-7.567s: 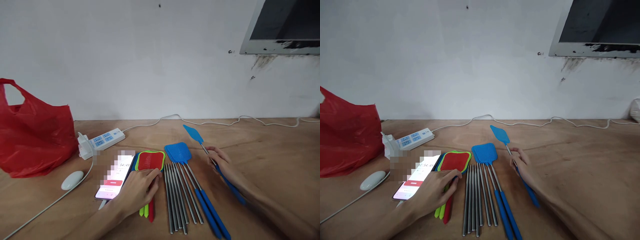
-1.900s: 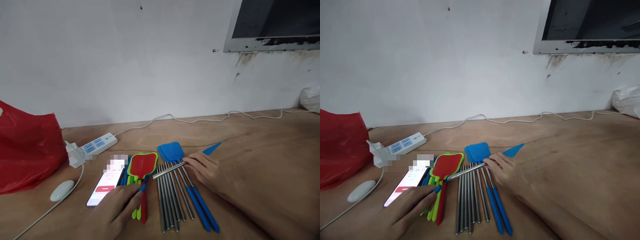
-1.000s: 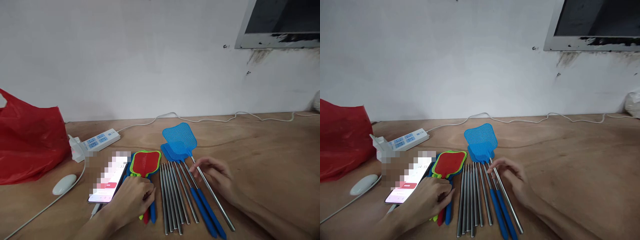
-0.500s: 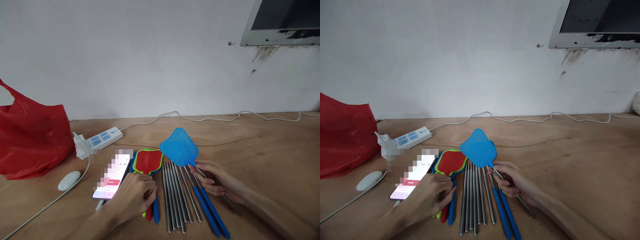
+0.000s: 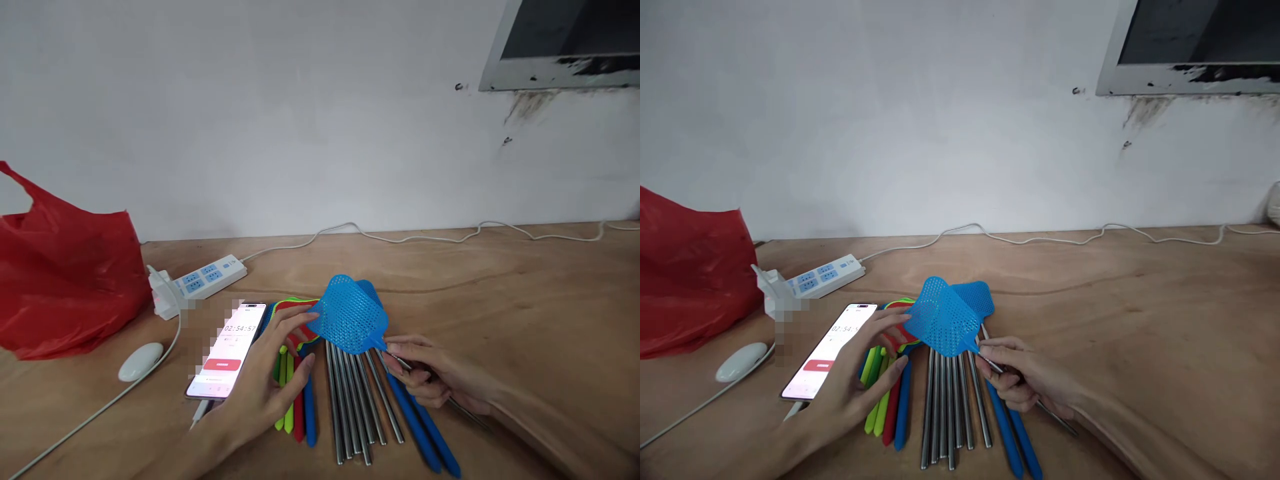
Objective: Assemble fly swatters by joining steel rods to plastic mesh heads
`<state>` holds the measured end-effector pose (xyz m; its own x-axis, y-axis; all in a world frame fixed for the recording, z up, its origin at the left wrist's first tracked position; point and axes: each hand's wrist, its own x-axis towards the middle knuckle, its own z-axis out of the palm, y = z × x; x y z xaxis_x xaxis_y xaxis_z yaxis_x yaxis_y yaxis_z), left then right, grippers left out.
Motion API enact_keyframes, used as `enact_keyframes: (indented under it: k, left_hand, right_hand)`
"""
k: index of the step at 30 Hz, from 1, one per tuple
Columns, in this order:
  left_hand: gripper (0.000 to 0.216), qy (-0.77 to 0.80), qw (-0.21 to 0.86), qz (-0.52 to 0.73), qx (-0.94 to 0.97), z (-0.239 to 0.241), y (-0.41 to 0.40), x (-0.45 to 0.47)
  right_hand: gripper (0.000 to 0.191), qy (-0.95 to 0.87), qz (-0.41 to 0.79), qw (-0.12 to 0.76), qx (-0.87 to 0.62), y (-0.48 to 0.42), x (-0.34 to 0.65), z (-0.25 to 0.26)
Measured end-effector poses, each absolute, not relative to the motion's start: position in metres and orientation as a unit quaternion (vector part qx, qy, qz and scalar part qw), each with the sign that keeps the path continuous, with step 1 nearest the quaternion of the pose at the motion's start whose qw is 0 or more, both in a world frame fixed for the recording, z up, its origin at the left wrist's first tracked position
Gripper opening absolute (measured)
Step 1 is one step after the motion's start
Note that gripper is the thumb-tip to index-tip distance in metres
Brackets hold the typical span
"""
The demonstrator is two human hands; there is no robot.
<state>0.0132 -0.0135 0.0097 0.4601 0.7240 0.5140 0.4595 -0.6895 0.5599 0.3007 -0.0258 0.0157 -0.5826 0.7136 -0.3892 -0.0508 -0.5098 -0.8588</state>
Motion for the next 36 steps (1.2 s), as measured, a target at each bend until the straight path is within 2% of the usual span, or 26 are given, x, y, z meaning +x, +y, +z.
enact_keyframes:
  k: [6, 12, 15, 18, 21, 30, 36]
  left_hand:
    - [0.018, 0.342, 0.278, 0.399, 0.804, 0.008, -0.010, 0.014]
    - [0.011, 0.406, 0.376, 0.479, 0.682, 0.015, -0.002, 0.008]
    - [0.011, 0.423, 0.394, 0.502, 0.644, 0.017, 0.003, 0.005]
    - [0.011, 0.401, 0.419, 0.477, 0.660, 0.016, 0.004, 0.007]
    - [0.011, 0.380, 0.426, 0.441, 0.693, 0.013, 0.001, 0.013]
    - [0.015, 0.390, 0.453, 0.404, 0.693, 0.007, -0.005, 0.020]
    - [0.020, 0.382, 0.445, 0.382, 0.714, 0.007, -0.008, 0.023]
  right_hand:
    - [0.049, -0.466, 0.765, 0.214, -0.389, -0.026, 0.299, 0.016]
    - [0.053, -0.464, 0.733, 0.230, -0.441, -0.024, 0.298, 0.015]
    - [0.046, -0.417, 0.737, 0.300, -0.439, -0.021, 0.300, 0.014]
    - [0.029, -0.402, 0.720, 0.389, -0.410, -0.020, 0.302, 0.016]
    - [0.019, -0.415, 0.704, 0.412, -0.402, -0.022, 0.304, 0.019]
    - [0.036, -0.426, 0.782, 0.303, -0.338, -0.027, 0.306, 0.013]
    - [0.043, -0.412, 0.761, 0.360, -0.347, -0.027, 0.304, 0.012]
